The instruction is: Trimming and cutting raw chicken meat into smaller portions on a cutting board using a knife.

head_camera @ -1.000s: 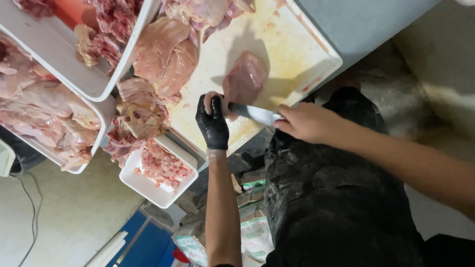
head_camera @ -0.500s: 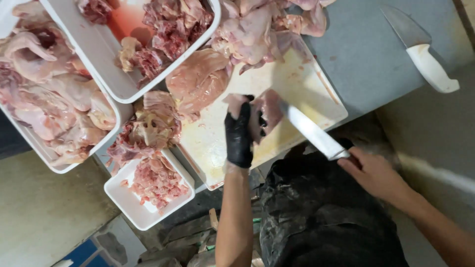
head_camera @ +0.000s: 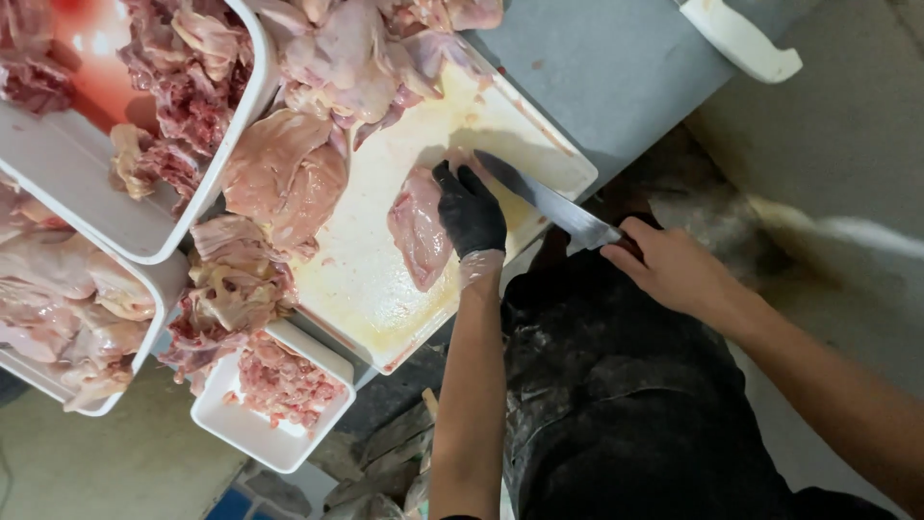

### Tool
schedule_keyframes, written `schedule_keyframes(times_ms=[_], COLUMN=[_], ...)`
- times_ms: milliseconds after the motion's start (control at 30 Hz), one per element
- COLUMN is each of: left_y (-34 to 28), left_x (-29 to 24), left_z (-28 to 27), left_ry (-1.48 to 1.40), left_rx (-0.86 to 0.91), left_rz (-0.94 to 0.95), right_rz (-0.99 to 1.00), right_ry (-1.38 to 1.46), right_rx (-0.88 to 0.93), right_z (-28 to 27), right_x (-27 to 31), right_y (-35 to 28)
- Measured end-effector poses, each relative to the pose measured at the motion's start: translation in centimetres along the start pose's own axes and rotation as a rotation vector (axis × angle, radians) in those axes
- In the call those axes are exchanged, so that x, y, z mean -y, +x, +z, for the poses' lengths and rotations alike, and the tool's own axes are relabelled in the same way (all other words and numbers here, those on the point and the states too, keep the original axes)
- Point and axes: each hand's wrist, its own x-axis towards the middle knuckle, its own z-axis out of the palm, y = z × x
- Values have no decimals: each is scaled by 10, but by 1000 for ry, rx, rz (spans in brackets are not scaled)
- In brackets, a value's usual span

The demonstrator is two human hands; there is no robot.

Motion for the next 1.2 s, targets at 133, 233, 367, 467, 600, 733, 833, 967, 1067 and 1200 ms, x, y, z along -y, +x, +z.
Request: schedule_keyframes(times_ms=[133,233,367,467,600,733,833,967,1067,1200], left_y=[-6,-12,-17,-20,-16,-11,-19,-40,-40,-38], left_x=[-14,-19,-19,-4,10,-1,-3,4,1,-4], left_z=[-30,-41,-44,-30,-37,-42,-49,-37,-13,0], left_ry=[-79,-190,-475,-678,-647,-314,-111,225,45,111], left_rx=[44,88,222,170,72,-146,-112,-68,-36,-159], left_rz=[16,-2,-267,-382,-413,-83,140,498,509,537], right_rz=[-53,-92,-154,-157,-185,-201,-170,-126,-41,-58], right_ry=[36,-14,-47,-98,-93,-20,57,77,82,18], right_rx=[87,105,43,-2,-27,-46,-137,-250,-77,-58], right_z=[11,26,56,61,60,52,46,31,11,11], right_x=[-9,-13,-13,-5,-8,-17,-33,-54,-42,-36], right_y=[9,18,39,45,45,38,32,29,28,26])
